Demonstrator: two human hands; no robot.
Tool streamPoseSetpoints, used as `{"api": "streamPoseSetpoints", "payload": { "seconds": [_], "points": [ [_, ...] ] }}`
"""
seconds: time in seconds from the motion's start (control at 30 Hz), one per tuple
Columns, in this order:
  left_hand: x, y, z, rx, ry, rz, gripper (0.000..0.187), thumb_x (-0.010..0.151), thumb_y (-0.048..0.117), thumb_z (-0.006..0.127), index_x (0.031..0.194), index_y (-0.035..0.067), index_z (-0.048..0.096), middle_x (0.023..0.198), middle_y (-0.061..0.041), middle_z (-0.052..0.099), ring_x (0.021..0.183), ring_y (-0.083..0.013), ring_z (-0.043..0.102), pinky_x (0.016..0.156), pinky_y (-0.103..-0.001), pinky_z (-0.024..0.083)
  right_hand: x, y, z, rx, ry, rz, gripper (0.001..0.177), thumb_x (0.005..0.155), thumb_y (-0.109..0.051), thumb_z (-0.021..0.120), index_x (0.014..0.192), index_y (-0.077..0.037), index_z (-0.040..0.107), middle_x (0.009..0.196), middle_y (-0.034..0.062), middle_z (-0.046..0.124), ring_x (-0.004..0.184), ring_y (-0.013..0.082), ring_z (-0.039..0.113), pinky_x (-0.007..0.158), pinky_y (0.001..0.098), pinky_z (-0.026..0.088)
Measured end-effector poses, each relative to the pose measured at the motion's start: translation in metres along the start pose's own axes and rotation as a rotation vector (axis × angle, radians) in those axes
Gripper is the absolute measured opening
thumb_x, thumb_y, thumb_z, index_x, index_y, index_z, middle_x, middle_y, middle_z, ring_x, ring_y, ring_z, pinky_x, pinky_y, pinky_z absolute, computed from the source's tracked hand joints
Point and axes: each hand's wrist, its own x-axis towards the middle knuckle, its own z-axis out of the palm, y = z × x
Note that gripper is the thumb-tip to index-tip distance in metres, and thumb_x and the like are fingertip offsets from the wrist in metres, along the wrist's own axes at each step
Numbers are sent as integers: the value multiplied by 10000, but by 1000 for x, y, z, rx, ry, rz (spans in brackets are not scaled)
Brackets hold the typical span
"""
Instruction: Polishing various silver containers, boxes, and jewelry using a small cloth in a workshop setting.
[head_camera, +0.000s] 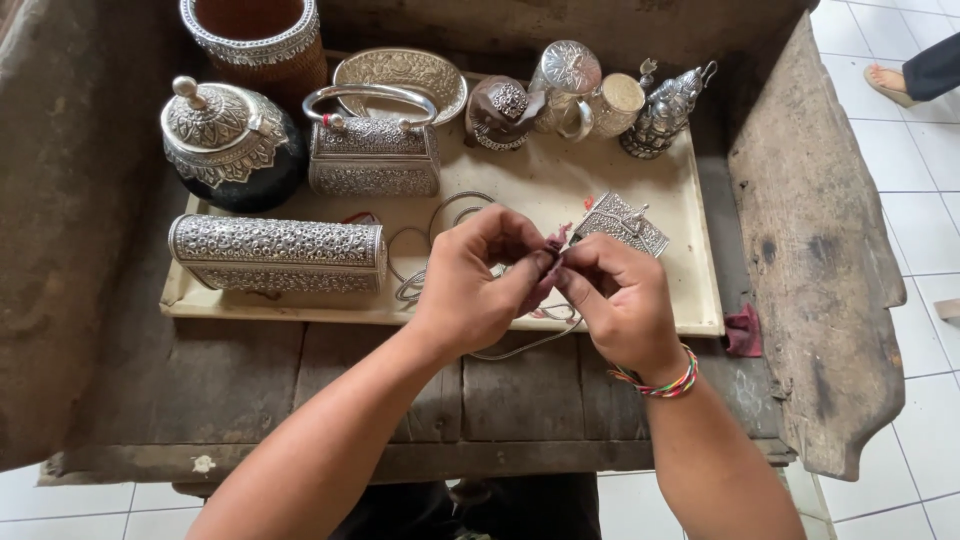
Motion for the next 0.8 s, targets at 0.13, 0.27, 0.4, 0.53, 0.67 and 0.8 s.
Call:
{"api": "streamPoseSetpoints", "payload": {
  "seconds": [0.13, 0.27, 0.4, 0.53, 0.67, 0.8],
  "points": [
    [4, 9, -6, 193, -90, 132, 167, 798, -103, 719, 893, 32, 746, 720, -101, 729, 612, -177, 747, 527, -313, 619, 2, -2, 1, -46, 6, -35, 72, 951, 15, 693, 888, 34, 724, 754, 127, 611, 714, 103, 533, 607, 280, 492],
    [7, 4, -13, 456, -175, 264, 117, 818, -8, 753, 916, 52, 773, 780, -107, 720, 673, -251, 744, 622, -363, 602, 2, 1, 0, -20, -15, -4, 91, 963, 21, 673, 892, 40, 727, 754, 126, 622, 710, 116, 558, 629, 284, 500],
    [9, -4, -16, 641, -218, 327, 79, 890, 88, 711, 945, 34, 726, 793, -136, 689, 741, -357, 731, 642, -432, 596, 5, 0, 0, 17, -27, 4, 108, 980, 8, 651, 902, 24, 724, 722, 85, 573, 687, 90, 506, 613, 260, 462],
    [5, -12, -12, 714, -274, 247, 112, 964, 128, 610, 963, 35, 673, 796, -150, 655, 782, -409, 709, 646, -499, 566, 2, 4, -1, 42, -43, 41, 107, 984, 1, 653, 907, 30, 720, 726, 75, 581, 694, 74, 495, 613, 251, 469],
    [7, -16, -14, 633, -277, 124, 176, 1011, 170, 528, 959, 52, 649, 749, -138, 653, 780, -388, 704, 674, -473, 549, 2, -1, 9, 95, -27, 63, 111, 979, -6, 675, 886, 18, 729, 705, 69, 588, 650, 82, 513, 614, 236, 473],
    [4, 4, -7, 441, -240, 64, 76, 952, 106, 649, 956, 85, 722, 734, -40, 734, 744, -192, 746, 716, -330, 591, 2, 5, -1, 16, 28, 55, 65, 984, -20, 689, 951, 16, 732, 754, 65, 621, 702, 72, 541, 679, 245, 510]
  ]
}}
